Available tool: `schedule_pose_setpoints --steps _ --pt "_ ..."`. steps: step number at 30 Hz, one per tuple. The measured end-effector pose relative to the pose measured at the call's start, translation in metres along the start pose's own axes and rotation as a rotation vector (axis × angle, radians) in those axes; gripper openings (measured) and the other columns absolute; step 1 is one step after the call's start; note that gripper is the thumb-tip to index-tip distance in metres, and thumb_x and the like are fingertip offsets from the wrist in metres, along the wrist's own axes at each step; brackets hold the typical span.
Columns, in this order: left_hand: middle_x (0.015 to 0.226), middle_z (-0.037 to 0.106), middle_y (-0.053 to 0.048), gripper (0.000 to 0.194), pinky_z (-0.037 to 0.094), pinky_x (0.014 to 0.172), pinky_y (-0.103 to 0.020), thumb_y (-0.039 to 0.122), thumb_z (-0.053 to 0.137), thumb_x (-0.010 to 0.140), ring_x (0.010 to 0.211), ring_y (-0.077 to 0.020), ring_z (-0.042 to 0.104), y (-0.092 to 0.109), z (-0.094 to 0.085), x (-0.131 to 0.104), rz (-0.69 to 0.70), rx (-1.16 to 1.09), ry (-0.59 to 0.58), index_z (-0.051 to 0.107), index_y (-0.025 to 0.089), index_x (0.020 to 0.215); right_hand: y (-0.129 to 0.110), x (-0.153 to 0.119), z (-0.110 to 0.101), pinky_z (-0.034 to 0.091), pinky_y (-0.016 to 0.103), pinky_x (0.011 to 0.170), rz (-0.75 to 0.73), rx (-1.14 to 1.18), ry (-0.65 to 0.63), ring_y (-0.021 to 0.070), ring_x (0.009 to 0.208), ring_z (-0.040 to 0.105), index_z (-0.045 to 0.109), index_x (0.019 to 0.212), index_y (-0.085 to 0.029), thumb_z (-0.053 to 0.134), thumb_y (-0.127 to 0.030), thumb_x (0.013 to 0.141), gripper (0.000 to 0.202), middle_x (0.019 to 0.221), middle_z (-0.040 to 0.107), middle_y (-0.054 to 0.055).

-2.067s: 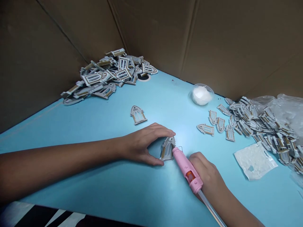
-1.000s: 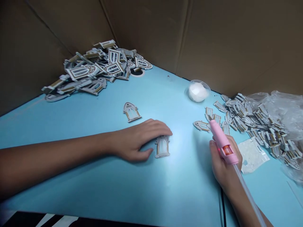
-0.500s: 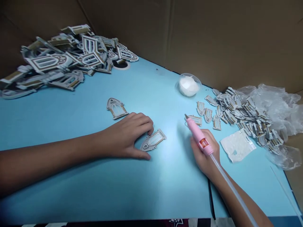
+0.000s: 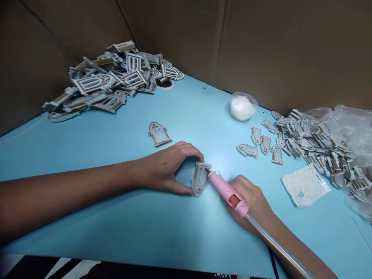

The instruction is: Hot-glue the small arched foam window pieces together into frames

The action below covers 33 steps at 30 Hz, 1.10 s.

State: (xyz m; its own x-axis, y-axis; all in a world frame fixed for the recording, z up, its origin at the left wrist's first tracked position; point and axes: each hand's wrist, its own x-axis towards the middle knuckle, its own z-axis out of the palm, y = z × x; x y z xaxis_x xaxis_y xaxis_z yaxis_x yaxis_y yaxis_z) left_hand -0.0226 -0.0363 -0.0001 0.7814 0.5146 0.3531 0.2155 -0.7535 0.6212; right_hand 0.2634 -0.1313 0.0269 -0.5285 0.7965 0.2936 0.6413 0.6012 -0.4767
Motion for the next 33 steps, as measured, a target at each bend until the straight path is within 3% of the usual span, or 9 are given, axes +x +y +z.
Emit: schedule_pose_setpoints --steps 6,13,17,19,21,24,26,30,33 --pt "0.123 0.065 -0.012 0.069 0.044 0.098 -0.045 0.050 0.075 0.080 0.110 -0.0305 0.062 0.008 0.002 -0.002 -0.009 0.063 0.043 0.041 0.020 0.132 -0.005 0.001 -0.003 0.047 0.023 0.056 0.002 -0.026 0.026 0.0128 0.064 0.061 0.057 0.091 -0.022 0.055 -0.015 0.096 0.008 0.079 0.063 0.002" --pt "0.116 0.067 -0.009 0.044 0.044 0.098 -0.041 0.032 0.064 0.085 0.107 -0.0265 0.061 0.013 0.004 -0.002 -0.120 0.029 -0.041 0.049 0.020 0.124 0.000 0.000 -0.028 0.045 0.026 0.054 0.327 -0.146 0.304 0.0133 0.058 0.057 0.060 0.085 -0.024 0.065 -0.022 0.093 0.009 0.072 0.059 -0.002" --pt "0.108 0.070 -0.005 0.031 0.044 0.094 -0.039 0.031 0.064 0.088 0.098 -0.0232 0.064 0.013 0.009 -0.001 -0.113 -0.007 -0.028 0.053 0.021 0.116 0.002 0.003 -0.027 0.047 0.027 0.058 0.331 -0.155 0.321 0.0143 0.062 0.059 0.062 0.089 -0.023 0.063 -0.022 0.093 0.004 0.075 0.062 -0.001" --pt "0.100 0.071 -0.003 0.018 0.044 0.092 -0.038 0.025 0.055 0.093 0.093 -0.0210 0.065 0.012 0.010 0.000 -0.119 0.006 0.019 0.055 0.021 0.110 0.003 0.004 -0.025 0.046 0.026 0.057 0.309 -0.173 0.315 0.0139 0.063 0.059 0.061 0.087 -0.024 0.063 -0.021 0.093 0.006 0.075 0.062 -0.002" --pt "0.100 0.071 -0.003 0.016 0.044 0.091 -0.038 0.021 0.050 0.094 0.094 -0.0209 0.065 0.012 0.009 0.001 -0.171 0.042 0.086 0.055 0.021 0.109 0.004 0.004 -0.024 0.046 0.025 0.055 0.299 -0.194 0.310 0.0132 0.062 0.059 0.059 0.085 -0.024 0.064 -0.021 0.092 0.009 0.074 0.061 -0.002" --pt "0.114 0.069 -0.008 0.028 0.046 0.094 -0.041 0.028 0.052 0.093 0.106 -0.0255 0.064 0.017 0.011 -0.001 -0.252 0.093 0.147 0.053 0.019 0.119 0.006 0.004 -0.024 0.047 0.026 0.056 0.299 -0.215 0.300 0.0139 0.063 0.060 0.059 0.087 -0.024 0.063 -0.021 0.093 0.008 0.075 0.062 -0.002" --pt "0.125 0.065 -0.013 0.049 0.045 0.100 -0.045 0.041 0.060 0.090 0.115 -0.0308 0.061 0.025 0.017 -0.005 -0.257 0.093 0.144 0.049 0.017 0.130 0.007 0.003 -0.025 0.048 0.027 0.058 0.305 -0.211 0.290 0.0150 0.065 0.061 0.060 0.088 -0.024 0.063 -0.022 0.094 0.007 0.076 0.063 -0.001" --pt "0.151 0.049 -0.024 0.109 0.035 0.114 -0.059 0.075 0.077 0.072 0.140 -0.0452 0.043 0.044 0.037 -0.014 -0.195 0.114 -0.009 0.031 0.016 0.152 0.005 0.003 -0.023 0.047 0.030 0.059 0.322 -0.155 0.304 0.0165 0.065 0.060 0.061 0.088 -0.024 0.062 -0.025 0.095 0.007 0.077 0.062 0.000" --pt "0.160 0.037 -0.030 0.119 0.027 0.117 -0.067 0.076 0.081 0.070 0.148 -0.0501 0.033 0.055 0.048 -0.016 -0.191 0.220 -0.047 0.025 0.018 0.157 0.003 0.005 -0.021 0.045 0.031 0.058 0.357 -0.164 0.339 0.0168 0.064 0.058 0.059 0.083 -0.024 0.062 -0.027 0.095 0.013 0.075 0.060 0.000"
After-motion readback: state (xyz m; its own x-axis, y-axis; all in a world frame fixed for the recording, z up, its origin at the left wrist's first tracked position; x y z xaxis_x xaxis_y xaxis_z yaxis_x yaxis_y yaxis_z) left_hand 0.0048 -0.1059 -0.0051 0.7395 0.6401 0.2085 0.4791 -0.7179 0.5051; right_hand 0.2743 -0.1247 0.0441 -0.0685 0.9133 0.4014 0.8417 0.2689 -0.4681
